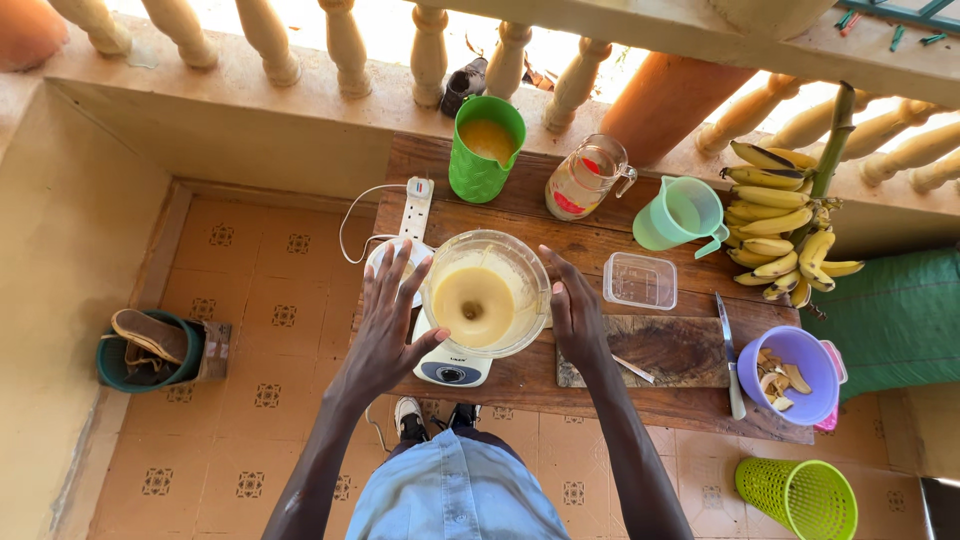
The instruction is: The person adds water to a blender jar containing chopped bananas, secures the lid, and blends the mixture. They then add more water and blend again before pouring the blended mixture into a glass pitcher.
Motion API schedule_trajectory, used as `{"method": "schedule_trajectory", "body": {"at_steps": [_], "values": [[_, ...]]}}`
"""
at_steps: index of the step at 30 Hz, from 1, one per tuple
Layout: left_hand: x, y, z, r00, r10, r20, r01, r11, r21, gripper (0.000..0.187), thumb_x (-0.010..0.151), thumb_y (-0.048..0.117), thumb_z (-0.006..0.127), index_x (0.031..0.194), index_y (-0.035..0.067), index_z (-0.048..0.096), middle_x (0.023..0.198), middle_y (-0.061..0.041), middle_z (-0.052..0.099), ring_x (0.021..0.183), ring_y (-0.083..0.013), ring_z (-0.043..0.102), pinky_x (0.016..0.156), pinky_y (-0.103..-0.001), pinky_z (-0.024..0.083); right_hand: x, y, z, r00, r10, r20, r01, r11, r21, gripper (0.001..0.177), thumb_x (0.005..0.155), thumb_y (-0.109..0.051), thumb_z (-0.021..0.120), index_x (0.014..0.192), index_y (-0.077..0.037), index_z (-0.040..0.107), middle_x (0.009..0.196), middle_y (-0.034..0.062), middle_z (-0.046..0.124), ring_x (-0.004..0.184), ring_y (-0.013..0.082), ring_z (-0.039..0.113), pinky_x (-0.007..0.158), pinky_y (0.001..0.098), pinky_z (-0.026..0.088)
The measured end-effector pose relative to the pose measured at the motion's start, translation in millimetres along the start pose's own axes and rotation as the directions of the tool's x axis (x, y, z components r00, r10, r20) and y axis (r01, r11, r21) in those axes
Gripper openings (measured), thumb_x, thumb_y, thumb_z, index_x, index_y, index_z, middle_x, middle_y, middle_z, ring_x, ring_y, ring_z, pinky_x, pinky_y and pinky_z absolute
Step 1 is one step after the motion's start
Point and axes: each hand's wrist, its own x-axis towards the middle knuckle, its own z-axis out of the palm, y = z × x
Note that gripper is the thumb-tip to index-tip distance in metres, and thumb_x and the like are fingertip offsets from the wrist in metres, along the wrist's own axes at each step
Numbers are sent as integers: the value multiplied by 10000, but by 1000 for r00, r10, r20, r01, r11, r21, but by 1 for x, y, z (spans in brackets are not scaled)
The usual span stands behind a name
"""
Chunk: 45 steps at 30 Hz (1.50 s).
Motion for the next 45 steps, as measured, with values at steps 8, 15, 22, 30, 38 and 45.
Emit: {"method": "schedule_trajectory", "body": {"at_steps": [8,15,22,30,38,45], "values": [[-21,-27,27,984,36,-176,-54,993,-100,958,964,754,389,1651,105,226,1739,-202,180,1628,-410,150,1312,-613,63,-5,16,6,973,231,27,-232,972,46,560,1028,-264,375,1518,-14,485,749,175,610,623,247,560,633,401,480],[-82,-78,104,914,-139,-381,116,990,-82,482,991,469,688,1253,74,597,1212,-120,612,1160,-299,587,1013,-459,477,-9,37,16,994,108,-19,-103,979,173,567,1076,-400,368,1366,20,616,806,113,707,657,120,617,626,336,508],[-129,-107,160,979,194,-67,-184,973,141,277,857,285,824,942,53,697,964,-53,623,947,-250,589,837,-428,467,-10,36,18,981,191,-26,-183,964,195,631,1050,-462,385,1375,17,636,821,112,705,620,110,518,598,325,436],[-145,-111,186,993,-27,-111,22,999,-49,201,879,204,802,1001,91,689,1013,-18,662,990,-232,627,874,-402,502,-11,27,19,986,159,-46,-143,959,246,614,1085,-453,387,1368,43,614,1084,149,733,928,160,630,834,309,505],[-143,-115,192,986,165,-25,-162,982,92,253,838,75,765,1088,98,734,1017,-44,636,981,-240,622,875,-412,522,-11,25,20,985,155,-69,-132,957,259,565,1080,-385,389,1360,49,618,1136,172,732,990,182,636,881,332,513],[-142,-117,194,982,186,29,-188,980,72,257,835,51,753,1089,76,725,1022,-55,635,967,-243,620,869,-393,569,-13,25,21,990,102,-94,-78,969,234,530,1116,-343,383,1373,55,621,1120,150,728,969,160,628,862,310,509]]}}
